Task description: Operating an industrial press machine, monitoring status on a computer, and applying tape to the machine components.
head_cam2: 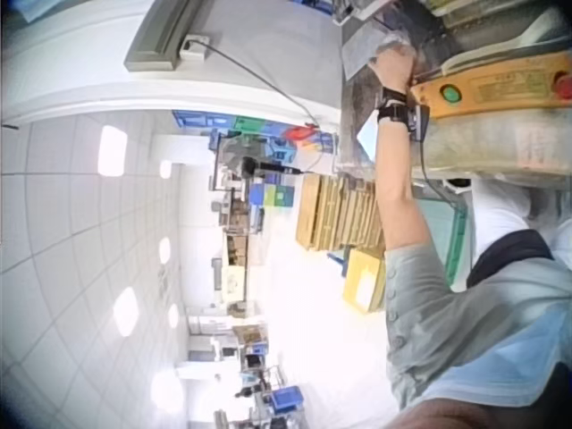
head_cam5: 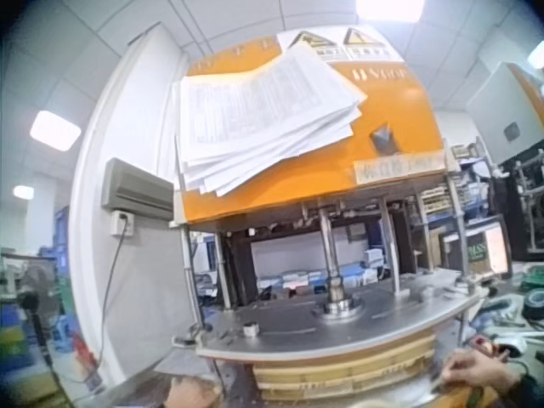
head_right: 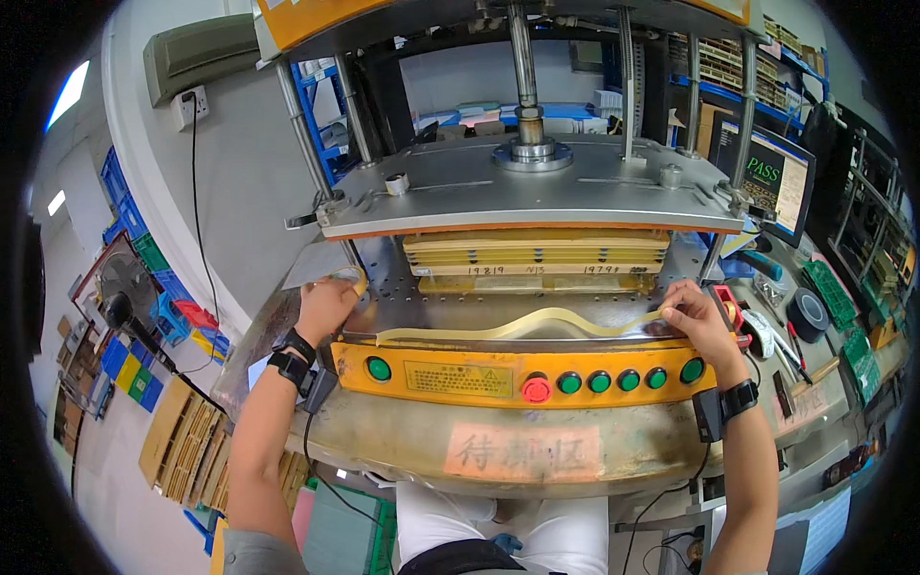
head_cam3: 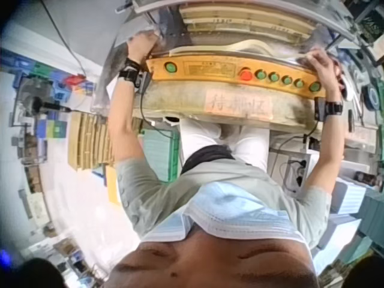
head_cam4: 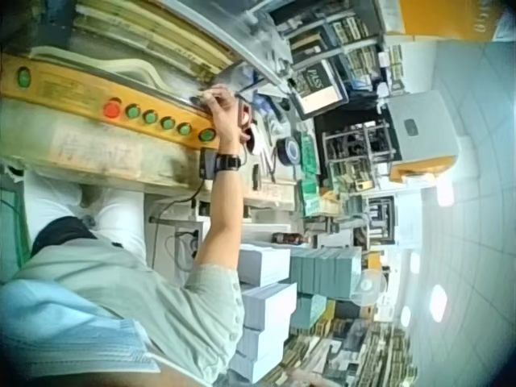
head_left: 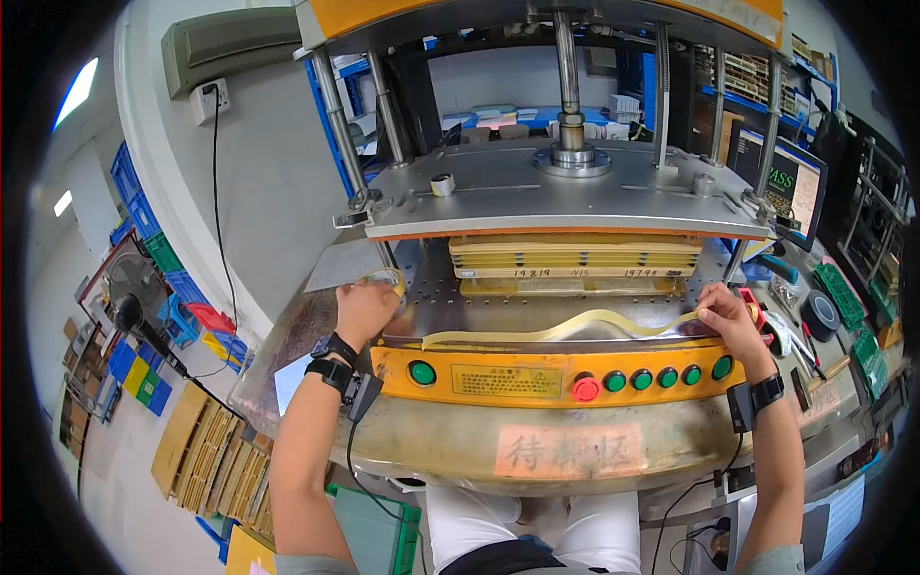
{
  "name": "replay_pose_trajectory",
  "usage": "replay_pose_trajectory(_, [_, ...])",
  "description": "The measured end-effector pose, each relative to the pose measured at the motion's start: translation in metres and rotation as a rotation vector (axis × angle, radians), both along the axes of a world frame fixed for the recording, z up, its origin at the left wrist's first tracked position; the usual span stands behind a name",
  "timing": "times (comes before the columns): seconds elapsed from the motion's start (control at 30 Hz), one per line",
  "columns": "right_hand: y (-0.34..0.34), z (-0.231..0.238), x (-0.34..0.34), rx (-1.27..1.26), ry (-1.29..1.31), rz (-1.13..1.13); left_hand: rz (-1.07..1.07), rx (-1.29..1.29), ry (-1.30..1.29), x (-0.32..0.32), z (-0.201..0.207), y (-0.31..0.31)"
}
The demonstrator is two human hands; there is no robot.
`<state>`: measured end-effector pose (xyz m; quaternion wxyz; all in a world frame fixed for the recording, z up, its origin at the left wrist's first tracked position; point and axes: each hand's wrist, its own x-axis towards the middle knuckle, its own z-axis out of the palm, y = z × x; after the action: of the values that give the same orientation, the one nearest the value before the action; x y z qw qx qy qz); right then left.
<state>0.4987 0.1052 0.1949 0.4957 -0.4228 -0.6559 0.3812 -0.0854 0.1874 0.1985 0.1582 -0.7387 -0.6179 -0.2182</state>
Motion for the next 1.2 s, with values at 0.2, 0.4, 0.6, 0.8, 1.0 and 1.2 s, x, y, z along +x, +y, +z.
replay_pose_trajectory(0.2, [0.0, 0.004, -0.009, 0.019, -0.018, 0.024, -0.01, 0.075, 0.189, -0.003, 0.002, -0.026])
replay_pose_trajectory(0.4, [0.0, -0.003, 0.001, -0.019, -0.016, -0.011, -0.201, 0.044, -0.116, 0.057, 0.018, -0.071])
replay_pose_trajectory(0.6, [0.005, -0.005, 0.005, -0.047, -0.038, -0.031, -0.434, -0.244, -0.527, 0.047, -0.001, -0.062])
replay_pose_trajectory(0.8, [0.02, 0.006, 0.007, -0.114, -0.205, -0.362, -0.335, -0.625, -0.834, 0.034, 0.017, -0.045])
replay_pose_trajectory(1.0, [0.046, -0.004, 0.014, -0.147, -0.347, -0.415, -0.25, -0.738, -0.849, 0.051, 0.022, -0.013])
replay_pose_trajectory(1.2, [0.048, -0.001, 0.001, -0.09, -0.58, -0.623, -0.24, -0.618, -0.75, 0.051, 0.02, 0.01])
